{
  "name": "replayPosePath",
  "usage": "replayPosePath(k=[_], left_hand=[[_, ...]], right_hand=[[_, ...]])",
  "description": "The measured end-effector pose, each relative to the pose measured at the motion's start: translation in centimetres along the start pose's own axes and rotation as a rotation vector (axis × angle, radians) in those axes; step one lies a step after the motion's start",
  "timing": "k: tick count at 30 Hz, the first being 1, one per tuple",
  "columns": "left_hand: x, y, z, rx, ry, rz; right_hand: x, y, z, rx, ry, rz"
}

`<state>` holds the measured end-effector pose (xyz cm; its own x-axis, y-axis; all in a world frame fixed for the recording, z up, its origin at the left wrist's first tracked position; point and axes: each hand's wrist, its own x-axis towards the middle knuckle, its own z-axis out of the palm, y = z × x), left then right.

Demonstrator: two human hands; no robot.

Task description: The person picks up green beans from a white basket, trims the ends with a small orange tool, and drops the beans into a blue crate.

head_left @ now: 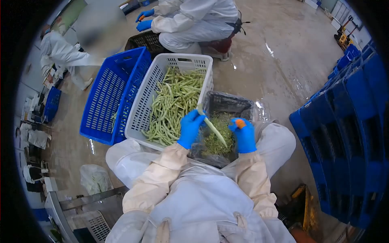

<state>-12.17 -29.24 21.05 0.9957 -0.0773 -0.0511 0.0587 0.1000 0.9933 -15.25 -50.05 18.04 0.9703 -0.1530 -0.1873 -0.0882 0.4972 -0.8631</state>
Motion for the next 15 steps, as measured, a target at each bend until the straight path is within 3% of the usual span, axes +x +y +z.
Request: replayPosePath(k=[2,4,5,7,8,10,11,13,15], left_hand=[[0.6,1.2,-2.0,-0.104,0.173,0.02],[0.8,2.4,-4.1,-0.088,0.227,0.032],[0.8,2.9,-4.9,-0.073,0.278,0.042],[0.6,3.7,-5.5,-0.079,0.3,0.069],[0.5,3.9,-5.6,-0.086,0.317,0.093],[0.4,4.0,-5.4,-0.094,0.323,0.104],[0.5,3.7,-5.4,-0.094,0.325,0.113],[0.5,3.4,-5.3,-0.093,0.326,0.121],[0.6,3.2,-5.2,-0.096,0.318,0.123]], right_hand=[[0.6,-0.6,-2.7,0.116,0.089,-0.05],[0.8,-1.4,-4.4,0.186,0.398,-0.091],[0.9,-1.0,-4.3,0.187,0.392,-0.088],[1.1,-0.3,-4.0,-0.86,0.24,-0.091],[0.9,0.7,-3.4,-0.861,0.238,-0.091],[0.0,3.0,-0.4,-0.713,-0.1,-0.434],[-0.3,3.1,0.7,-0.716,-0.104,-0.439],[-1.4,2.2,2.6,-0.489,-0.43,-0.122],[-1.6,1.7,2.7,-0.559,-0.445,-0.074]])
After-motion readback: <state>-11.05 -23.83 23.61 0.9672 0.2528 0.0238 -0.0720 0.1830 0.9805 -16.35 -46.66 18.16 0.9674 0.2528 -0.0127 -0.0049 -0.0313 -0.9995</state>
